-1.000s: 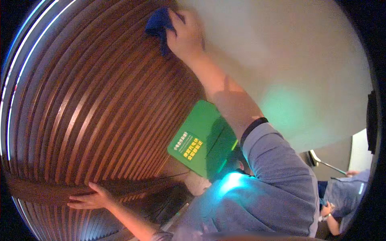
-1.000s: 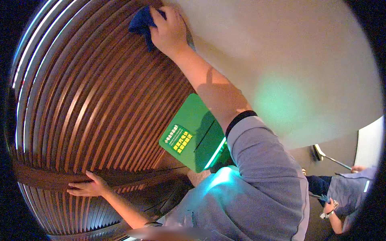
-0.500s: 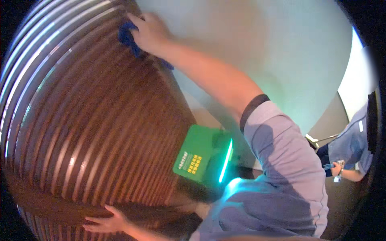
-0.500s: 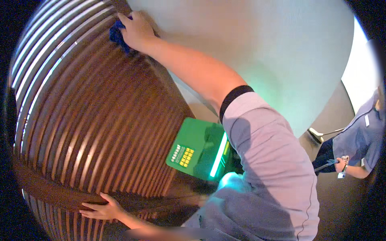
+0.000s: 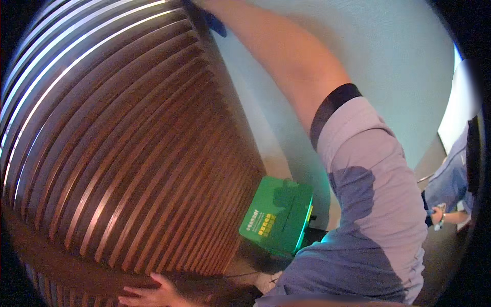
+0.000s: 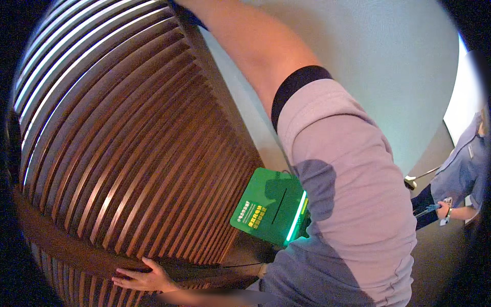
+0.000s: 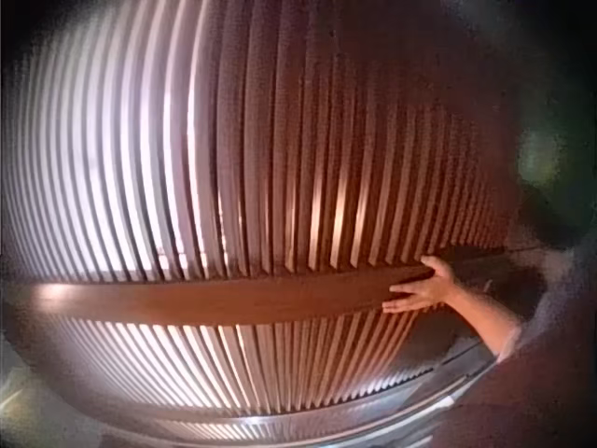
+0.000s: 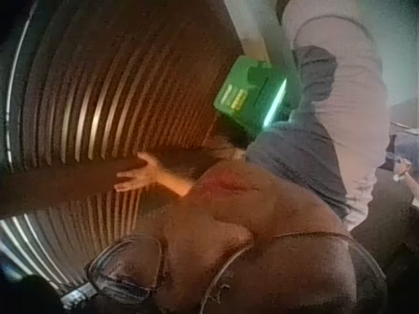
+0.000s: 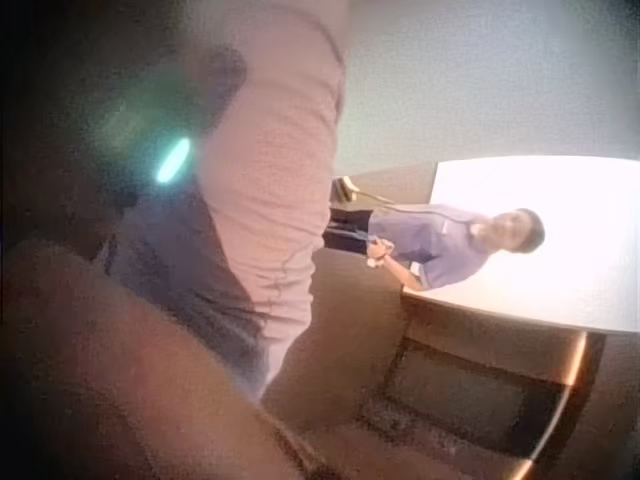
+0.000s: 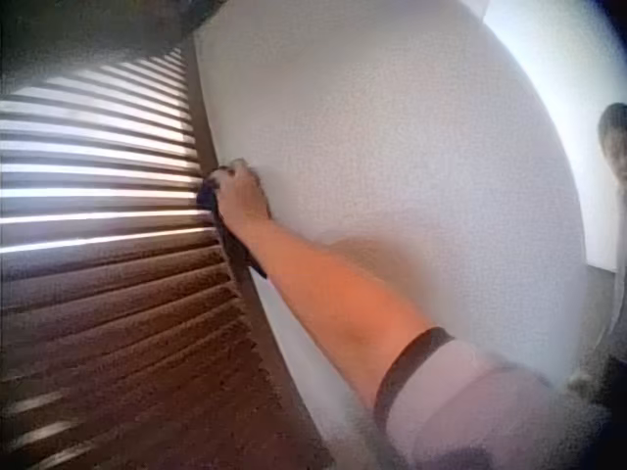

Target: Cleaning a green box and a slatted wooden partition in a hotel lobby or restaurant area.

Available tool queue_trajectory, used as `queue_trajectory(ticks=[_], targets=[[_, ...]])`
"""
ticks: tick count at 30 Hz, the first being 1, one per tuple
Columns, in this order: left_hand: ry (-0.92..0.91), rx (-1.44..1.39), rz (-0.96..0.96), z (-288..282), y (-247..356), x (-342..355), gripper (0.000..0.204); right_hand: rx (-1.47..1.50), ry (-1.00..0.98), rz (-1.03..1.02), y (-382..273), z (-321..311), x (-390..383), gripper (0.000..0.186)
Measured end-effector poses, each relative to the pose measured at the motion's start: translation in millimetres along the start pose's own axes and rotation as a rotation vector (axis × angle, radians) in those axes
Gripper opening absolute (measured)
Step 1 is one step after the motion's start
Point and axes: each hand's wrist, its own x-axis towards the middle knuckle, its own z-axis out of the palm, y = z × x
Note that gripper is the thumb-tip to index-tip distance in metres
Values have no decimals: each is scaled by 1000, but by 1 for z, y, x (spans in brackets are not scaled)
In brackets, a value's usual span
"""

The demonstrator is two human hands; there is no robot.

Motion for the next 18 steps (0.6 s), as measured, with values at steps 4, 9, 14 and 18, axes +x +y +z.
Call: queue_trajectory(ticks=[4,9,14,18], targets=[[10,0,-29,-6,-5,3,82,-153,162,-235,13,39,-31,45],[-47,-70,-115,-12,4,20,98,-178,159,-249,-1,4,-98,57],[-19,-99,-99,-16,2,34,99,-222,-131,-196,8,-38,-177,70],[58,-74,13,-23,-1,56,82,-259,-320,-62,5,-63,-264,59]])
